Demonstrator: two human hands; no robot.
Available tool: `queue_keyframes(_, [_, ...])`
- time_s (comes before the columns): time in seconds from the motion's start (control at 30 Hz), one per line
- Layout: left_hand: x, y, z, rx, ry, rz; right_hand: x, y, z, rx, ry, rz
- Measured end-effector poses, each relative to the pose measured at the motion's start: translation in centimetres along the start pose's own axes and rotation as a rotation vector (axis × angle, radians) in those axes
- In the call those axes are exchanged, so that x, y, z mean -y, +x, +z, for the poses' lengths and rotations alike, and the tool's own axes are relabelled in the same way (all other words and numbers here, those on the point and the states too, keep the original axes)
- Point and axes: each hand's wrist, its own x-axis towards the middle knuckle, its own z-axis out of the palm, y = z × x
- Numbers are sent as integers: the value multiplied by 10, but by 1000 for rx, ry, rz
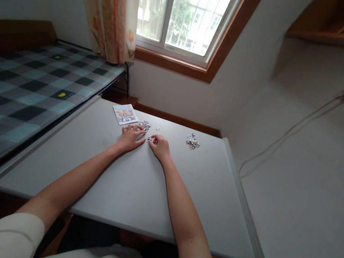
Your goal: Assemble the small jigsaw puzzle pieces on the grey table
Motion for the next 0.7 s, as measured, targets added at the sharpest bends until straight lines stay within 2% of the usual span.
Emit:
queue_keyframes(0.13, [1, 1, 0, 36, 12, 1, -1, 0, 1, -1, -6, -1])
queue_keyframes(0.7, [2, 2, 0, 37, -14, 13, 1, 0, 0, 26, -40, -3])
